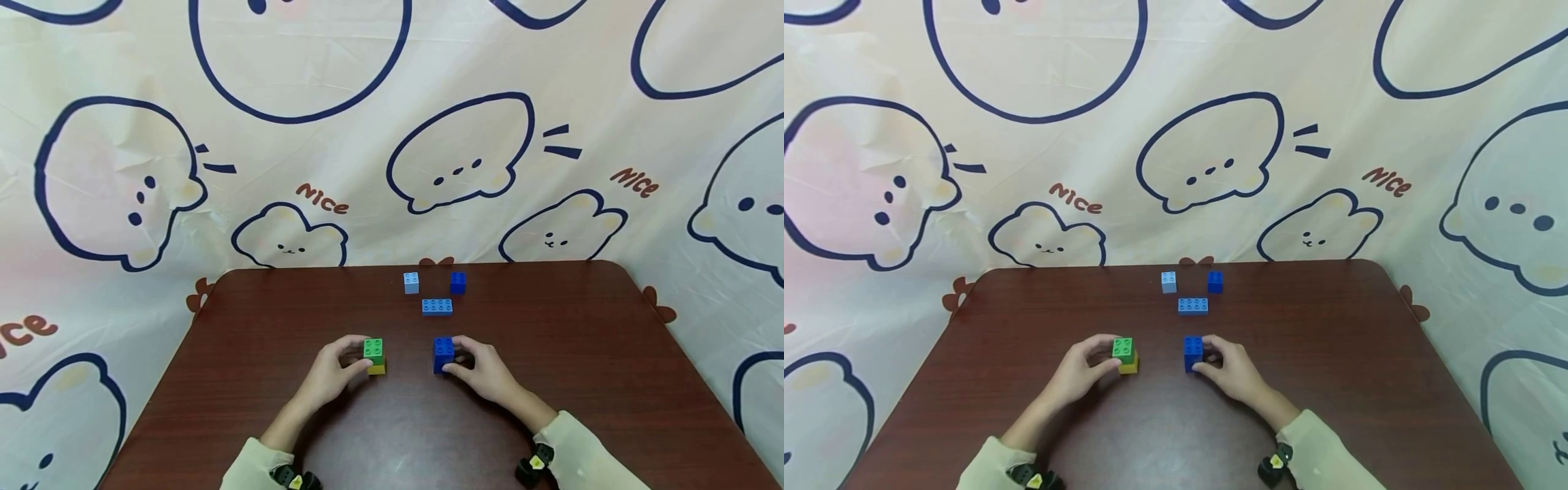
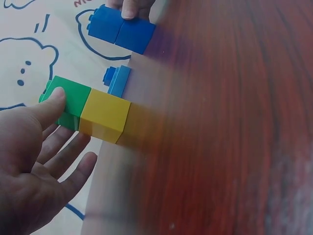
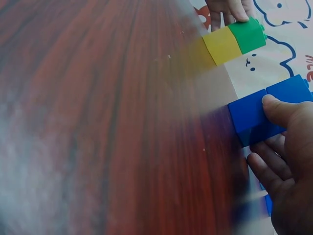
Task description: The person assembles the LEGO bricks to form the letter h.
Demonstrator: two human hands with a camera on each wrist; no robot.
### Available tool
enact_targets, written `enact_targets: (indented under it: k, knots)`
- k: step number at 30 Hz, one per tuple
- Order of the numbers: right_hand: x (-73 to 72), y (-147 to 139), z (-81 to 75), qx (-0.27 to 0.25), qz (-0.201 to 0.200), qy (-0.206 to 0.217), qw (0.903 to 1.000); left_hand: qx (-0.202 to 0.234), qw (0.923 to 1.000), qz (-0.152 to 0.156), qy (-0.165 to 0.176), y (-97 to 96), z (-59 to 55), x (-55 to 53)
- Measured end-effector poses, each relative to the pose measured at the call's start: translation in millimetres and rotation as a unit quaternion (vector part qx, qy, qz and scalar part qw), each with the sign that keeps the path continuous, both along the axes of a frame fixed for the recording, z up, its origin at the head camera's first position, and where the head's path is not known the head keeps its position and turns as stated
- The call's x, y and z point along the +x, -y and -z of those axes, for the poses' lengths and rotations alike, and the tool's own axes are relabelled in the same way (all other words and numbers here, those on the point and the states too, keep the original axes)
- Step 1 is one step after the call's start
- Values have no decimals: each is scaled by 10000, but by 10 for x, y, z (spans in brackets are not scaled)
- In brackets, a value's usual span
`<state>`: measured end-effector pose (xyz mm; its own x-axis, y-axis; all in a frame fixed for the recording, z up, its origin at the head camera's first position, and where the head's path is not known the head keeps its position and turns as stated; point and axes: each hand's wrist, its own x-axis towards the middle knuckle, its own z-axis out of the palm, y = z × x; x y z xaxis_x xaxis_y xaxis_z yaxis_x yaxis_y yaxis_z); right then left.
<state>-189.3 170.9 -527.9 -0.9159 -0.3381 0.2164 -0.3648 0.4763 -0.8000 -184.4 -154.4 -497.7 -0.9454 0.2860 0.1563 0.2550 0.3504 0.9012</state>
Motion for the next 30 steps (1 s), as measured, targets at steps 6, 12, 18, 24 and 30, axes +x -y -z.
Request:
enact_targets:
  k: [6,12,18,24,30]
  knots:
    - [0,23,0,-17,-89,-81,9999,-115,9999,4,19,-40,10,6]
    - [4,33,-1,20,-94,-53,9999,-135,9999,-7,10,-100,29,-1]
    - [10,38,-6,14,-106,-51,9999,-150,9999,67,52,-185,25,-16]
    - [6,33,-33,106,-109,-4,9999,-245,9996,138,-11,-257,27,-23]
    - [0,20,-52,239,-156,-29,9996,-239,9994,253,-53,-323,31,-39]
